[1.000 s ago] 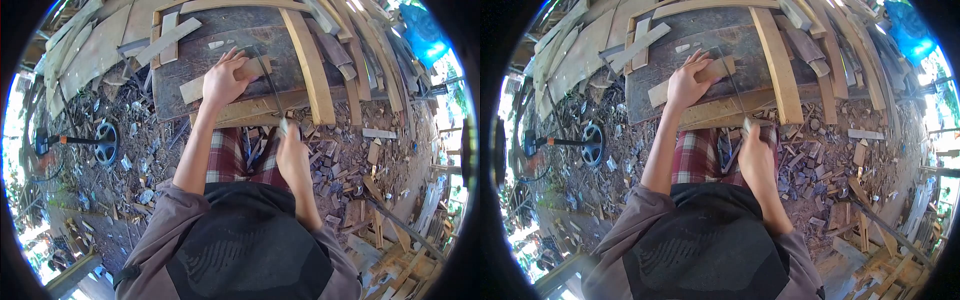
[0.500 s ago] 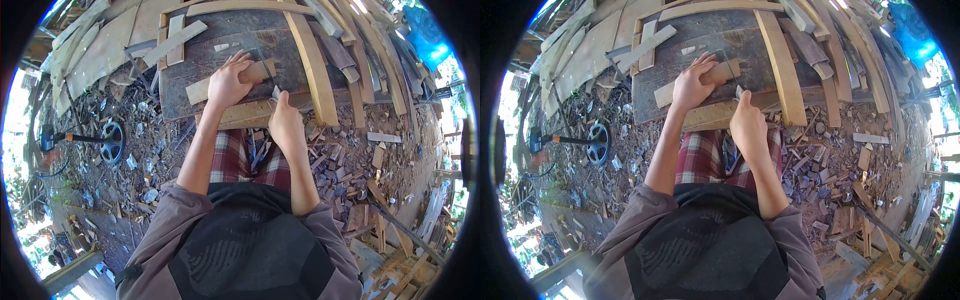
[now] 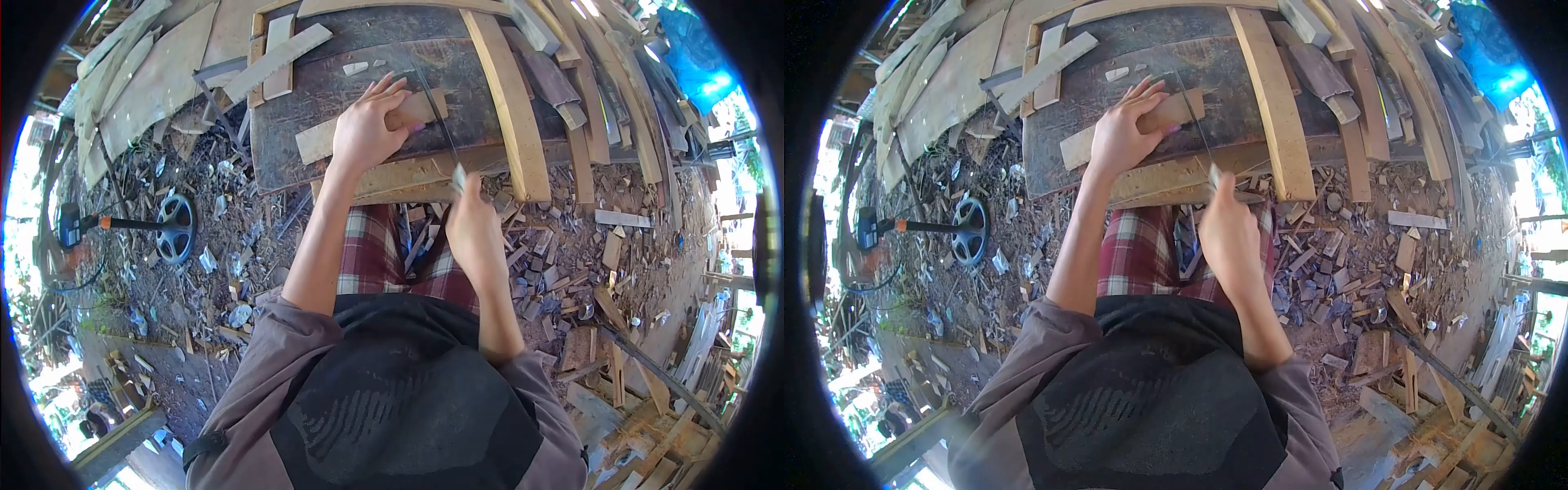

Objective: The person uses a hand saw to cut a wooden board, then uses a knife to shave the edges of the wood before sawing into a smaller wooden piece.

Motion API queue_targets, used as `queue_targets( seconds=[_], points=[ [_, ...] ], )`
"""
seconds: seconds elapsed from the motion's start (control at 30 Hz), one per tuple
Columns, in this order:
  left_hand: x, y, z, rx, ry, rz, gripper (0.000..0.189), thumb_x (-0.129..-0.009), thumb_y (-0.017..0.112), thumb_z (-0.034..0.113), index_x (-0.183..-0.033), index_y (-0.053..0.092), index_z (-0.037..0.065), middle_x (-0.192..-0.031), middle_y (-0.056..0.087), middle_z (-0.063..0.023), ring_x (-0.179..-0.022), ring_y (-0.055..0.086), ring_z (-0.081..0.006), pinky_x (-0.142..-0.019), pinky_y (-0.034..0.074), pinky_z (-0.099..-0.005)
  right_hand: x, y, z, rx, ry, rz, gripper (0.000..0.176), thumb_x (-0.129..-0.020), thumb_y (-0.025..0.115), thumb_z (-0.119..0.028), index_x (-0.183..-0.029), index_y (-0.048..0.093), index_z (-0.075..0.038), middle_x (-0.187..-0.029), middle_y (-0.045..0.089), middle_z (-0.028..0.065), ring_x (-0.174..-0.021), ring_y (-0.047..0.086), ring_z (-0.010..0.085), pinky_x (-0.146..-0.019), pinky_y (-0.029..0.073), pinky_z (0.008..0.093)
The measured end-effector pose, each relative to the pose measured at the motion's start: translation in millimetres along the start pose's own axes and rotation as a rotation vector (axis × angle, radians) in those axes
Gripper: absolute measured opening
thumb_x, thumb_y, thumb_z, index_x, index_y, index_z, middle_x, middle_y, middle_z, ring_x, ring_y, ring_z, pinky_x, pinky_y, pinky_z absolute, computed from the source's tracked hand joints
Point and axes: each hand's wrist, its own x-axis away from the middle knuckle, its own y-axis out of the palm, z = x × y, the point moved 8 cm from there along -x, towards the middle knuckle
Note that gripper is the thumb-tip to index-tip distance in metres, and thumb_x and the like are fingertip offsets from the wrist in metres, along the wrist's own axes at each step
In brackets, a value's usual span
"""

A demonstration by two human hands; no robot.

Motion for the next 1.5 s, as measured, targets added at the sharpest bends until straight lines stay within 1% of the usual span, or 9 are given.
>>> queue_targets(
  seconds=[0.2, 0.33, 0.43, 0.5, 0.7, 0.87, 1.03, 1.2, 1.5],
  points=[
    [-0.7, -2.0, -2.5, -0.015, -0.114, -0.029, 0.050, -0.075, 0.079, 0.030, -0.121, 0.068, 0.013, -0.141, 0.055, -0.0018, -0.139, 0.041, -0.0239, -0.111, 0.041, -0.0389, -37.6, -4.3, -25.4, 0.023, -0.010, -0.001, 0.018, -0.098, 0.042, -0.010, -0.113, 0.039, 0.000, -0.084, 0.063, 0.0348, -0.085, 0.061, 0.0530, -0.073, 0.047, 0.0606],
    [0.2, -1.8, -4.9, -0.006, -0.155, -0.032, 0.050, -0.075, 0.078, 0.033, -0.120, 0.069, 0.014, -0.143, 0.053, -0.0013, -0.140, 0.039, -0.0256, -0.110, 0.043, -0.0399, 4.1, -1.0, -4.4, -0.002, 0.067, -0.063, 0.020, -0.099, 0.043, -0.011, -0.114, 0.039, 0.000, -0.085, 0.063, 0.0345, -0.085, 0.061, 0.0528, -0.072, 0.047, 0.0608],
    [-0.1, -1.6, -5.3, -0.008, -0.185, -0.055, 0.050, -0.076, 0.079, 0.029, -0.122, 0.067, 0.015, -0.142, 0.054, 0.0013, -0.139, 0.041, -0.0217, -0.111, 0.041, -0.0391, 45.9, 3.5, 19.3, -0.003, 0.104, -0.084, 0.022, -0.099, 0.044, -0.013, -0.116, 0.038, 0.000, -0.081, 0.064, 0.0338, -0.080, 0.062, 0.0530, -0.069, 0.048, 0.0610],
    [-0.4, 0.5, -7.7, -0.021, -0.116, -0.023, 0.051, -0.076, 0.078, 0.032, -0.122, 0.068, 0.014, -0.143, 0.053, -0.0010, -0.140, 0.039, -0.0247, -0.110, 0.042, -0.0396, 53.2, 4.5, 23.3, 0.006, 0.086, -0.069, 0.023, -0.099, 0.044, -0.014, -0.116, 0.038, -0.001, -0.080, 0.064, 0.0336, -0.079, 0.062, 0.0530, -0.069, 0.048, 0.0610],
    [-0.1, 3.0, -4.1, -0.029, -0.060, -0.013, 0.052, -0.076, 0.078, 0.034, -0.121, 0.068, 0.012, -0.143, 0.053, -0.0032, -0.140, 0.040, -0.0270, -0.109, 0.043, -0.0399, -10.9, -0.7, -11.9, 0.045, 0.050, -0.036, 0.016, -0.099, 0.042, -0.012, -0.108, 0.038, 0.001, -0.084, 0.063, 0.0356, -0.085, 0.062, 0.0529, -0.073, 0.047, 0.0607],
    [0.0, 1.3, -7.2, -0.022, -0.090, -0.003, 0.052, -0.075, 0.079, 0.035, -0.120, 0.069, 0.011, -0.142, 0.054, -0.0048, -0.139, 0.041, -0.0273, -0.108, 0.043, -0.0399, -41.5, -2.0, -26.0, 0.037, -0.023, 0.000, 0.017, -0.099, 0.042, -0.012, -0.109, 0.037, 0.000, -0.084, 0.063, 0.0361, -0.085, 0.062, 0.0531, -0.073, 0.047, 0.0602],
    [1.8, -2.3, -5.3, -0.013, -0.148, -0.020, 0.052, -0.075, 0.079, 0.033, -0.122, 0.068, 0.013, -0.141, 0.055, -0.0031, -0.137, 0.044, -0.0236, -0.109, 0.043, -0.0392, 11.2, -0.3, -5.0, -0.001, 0.060, -0.047, 0.017, -0.100, 0.043, -0.012, -0.111, 0.037, 0.000, -0.085, 0.063, 0.0346, -0.085, 0.061, 0.0528, -0.071, 0.047, 0.0603],
    [2.9, -2.2, -4.9, -0.010, -0.118, 0.003, 0.051, -0.075, 0.079, 0.032, -0.121, 0.069, 0.012, -0.141, 0.055, -0.0053, -0.138, 0.043, -0.0259, -0.109, 0.043, -0.0387, 52.0, -3.3, 19.2, 0.002, 0.144, -0.110, 0.019, -0.100, 0.043, -0.013, -0.113, 0.037, -0.001, -0.086, 0.064, 0.0344, -0.085, 0.061, 0.0526, -0.070, 0.047, 0.0608],
    [0.6, -1.7, -4.2, -0.044, -0.090, 0.018, 0.051, -0.074, 0.079, 0.032, -0.120, 0.069, 0.011, -0.141, 0.055, -0.0077, -0.138, 0.043, -0.0260, -0.107, 0.045, -0.0387, -32.5, -2.7, -22.9, 0.040, -0.027, -0.002, 0.021, -0.097, 0.044, -0.011, -0.114, 0.038, 0.000, -0.085, 0.064, 0.0345, -0.083, 0.064, 0.0514, -0.072, 0.049, 0.0595]
  ],
)
